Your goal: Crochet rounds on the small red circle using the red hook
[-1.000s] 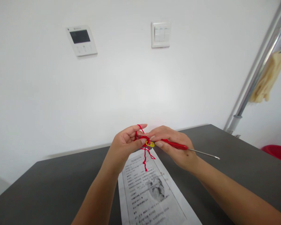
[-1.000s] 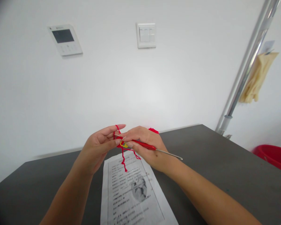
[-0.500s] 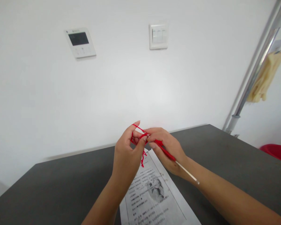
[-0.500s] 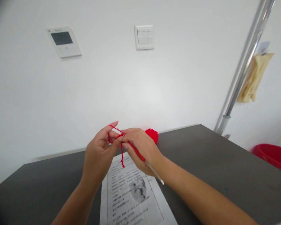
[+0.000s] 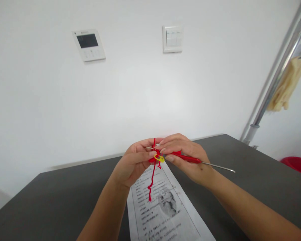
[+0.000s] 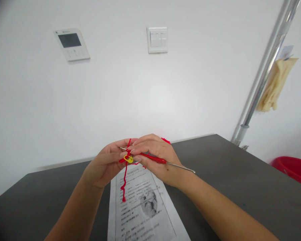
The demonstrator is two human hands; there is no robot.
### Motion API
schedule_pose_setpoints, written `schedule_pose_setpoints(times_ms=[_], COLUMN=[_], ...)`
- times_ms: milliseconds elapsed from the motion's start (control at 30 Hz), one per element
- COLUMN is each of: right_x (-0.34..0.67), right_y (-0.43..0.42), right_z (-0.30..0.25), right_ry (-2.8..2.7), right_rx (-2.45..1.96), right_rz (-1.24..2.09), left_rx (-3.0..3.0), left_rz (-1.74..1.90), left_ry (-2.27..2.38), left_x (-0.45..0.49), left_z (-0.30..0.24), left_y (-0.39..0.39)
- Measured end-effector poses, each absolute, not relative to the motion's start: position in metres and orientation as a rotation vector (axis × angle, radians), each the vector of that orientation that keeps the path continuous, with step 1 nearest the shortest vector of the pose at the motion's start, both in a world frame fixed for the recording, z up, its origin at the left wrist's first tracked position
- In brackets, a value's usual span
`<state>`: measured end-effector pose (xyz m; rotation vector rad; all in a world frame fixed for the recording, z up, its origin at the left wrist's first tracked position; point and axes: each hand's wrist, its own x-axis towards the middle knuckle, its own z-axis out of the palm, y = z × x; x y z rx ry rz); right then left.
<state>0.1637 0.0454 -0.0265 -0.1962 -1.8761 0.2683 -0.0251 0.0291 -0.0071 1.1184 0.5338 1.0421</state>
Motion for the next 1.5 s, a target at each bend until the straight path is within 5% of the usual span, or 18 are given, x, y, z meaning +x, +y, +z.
schedule_pose_setpoints(times_ms=[433, 900, 1133, 1500], right_x=[0.165, 0.166, 0.17, 0.162], right_y=[0.031, 0.027, 0.026, 0.026], right_z=[-0.022, -0.021, -0.017, -0.026], right_ry=[-1.838, -1.691, -1.873, -1.666], right_rx=[-0.174, -0.101, -0.04, -0.057], right_rz=[0.264, 0.735, 0.439, 0.711], left_rx=[1.034, 1.032, 1.01, 1.097], left_rz=[1.295, 1.146, 1.12, 1.056], left_ry=[0.462, 0.478, 0.468, 0.46], left_x=[-0.022, -0.026, -0.028, -0.034], left_z=[0.002, 0.009, 0.01, 0.007], left_y=[0.015, 0.009, 0.01, 0.014])
